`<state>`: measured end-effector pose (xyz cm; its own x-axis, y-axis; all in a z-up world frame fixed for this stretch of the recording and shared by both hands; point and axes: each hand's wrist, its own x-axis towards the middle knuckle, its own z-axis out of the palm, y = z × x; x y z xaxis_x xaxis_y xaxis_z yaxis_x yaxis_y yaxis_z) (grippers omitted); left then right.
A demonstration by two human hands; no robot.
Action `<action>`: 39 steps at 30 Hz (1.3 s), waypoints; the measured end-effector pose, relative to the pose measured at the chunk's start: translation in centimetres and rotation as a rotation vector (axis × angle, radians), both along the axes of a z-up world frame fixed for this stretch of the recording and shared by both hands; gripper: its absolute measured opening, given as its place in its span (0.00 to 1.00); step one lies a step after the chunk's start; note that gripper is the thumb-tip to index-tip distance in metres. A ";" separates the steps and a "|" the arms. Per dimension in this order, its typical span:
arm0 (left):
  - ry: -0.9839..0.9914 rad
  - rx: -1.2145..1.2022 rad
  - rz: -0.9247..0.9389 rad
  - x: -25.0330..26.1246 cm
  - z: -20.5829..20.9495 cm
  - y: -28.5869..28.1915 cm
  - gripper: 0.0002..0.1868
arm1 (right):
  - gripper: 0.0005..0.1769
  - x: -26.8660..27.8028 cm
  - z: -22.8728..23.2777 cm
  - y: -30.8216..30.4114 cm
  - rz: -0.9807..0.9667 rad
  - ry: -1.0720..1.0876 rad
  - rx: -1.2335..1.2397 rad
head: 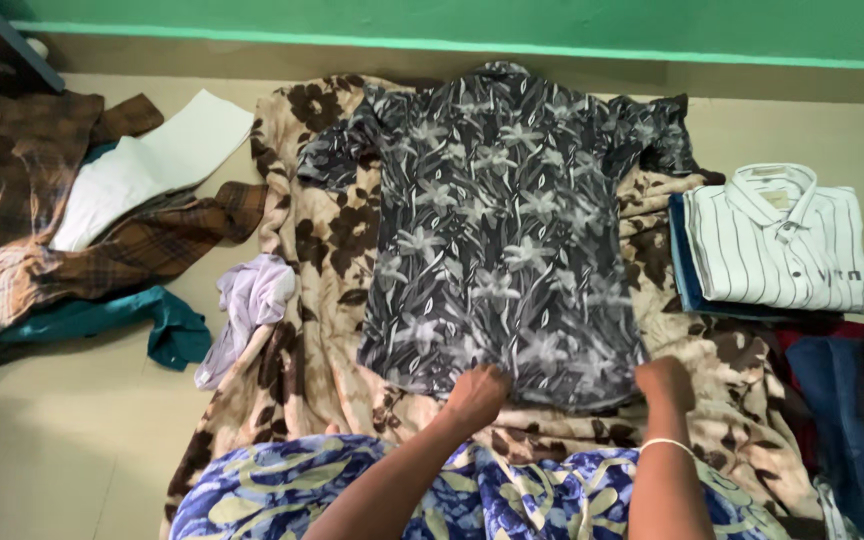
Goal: The person folds a striped shirt and a floral print shirt by hand on a blanket on the floor, smoothing the fabric and tucking in the sleeves before placing them in a stack.
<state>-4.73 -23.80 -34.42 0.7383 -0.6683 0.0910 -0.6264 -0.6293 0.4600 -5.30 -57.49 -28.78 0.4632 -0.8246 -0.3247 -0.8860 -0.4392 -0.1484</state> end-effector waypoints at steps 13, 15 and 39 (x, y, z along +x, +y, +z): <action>-0.076 0.054 0.982 8.3 6.3 9.2 0.28 | 0.47 3.3 -0.7 6.4 0.760 -0.269 -0.110; 0.073 0.167 1.159 9.2 6.3 11.9 0.39 | 0.48 3.7 -1.4 6.3 0.723 -0.158 -0.048; -0.124 0.175 0.408 7.2 8.5 4.5 0.45 | 0.46 3.3 -0.6 10.3 0.867 -0.463 -0.216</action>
<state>2.47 -19.32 -25.90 0.9348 -0.3386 0.1071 -0.3550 -0.8975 0.2615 -1.99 -47.20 -29.38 0.9742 -0.1628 0.1562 -0.1227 -0.9634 -0.2385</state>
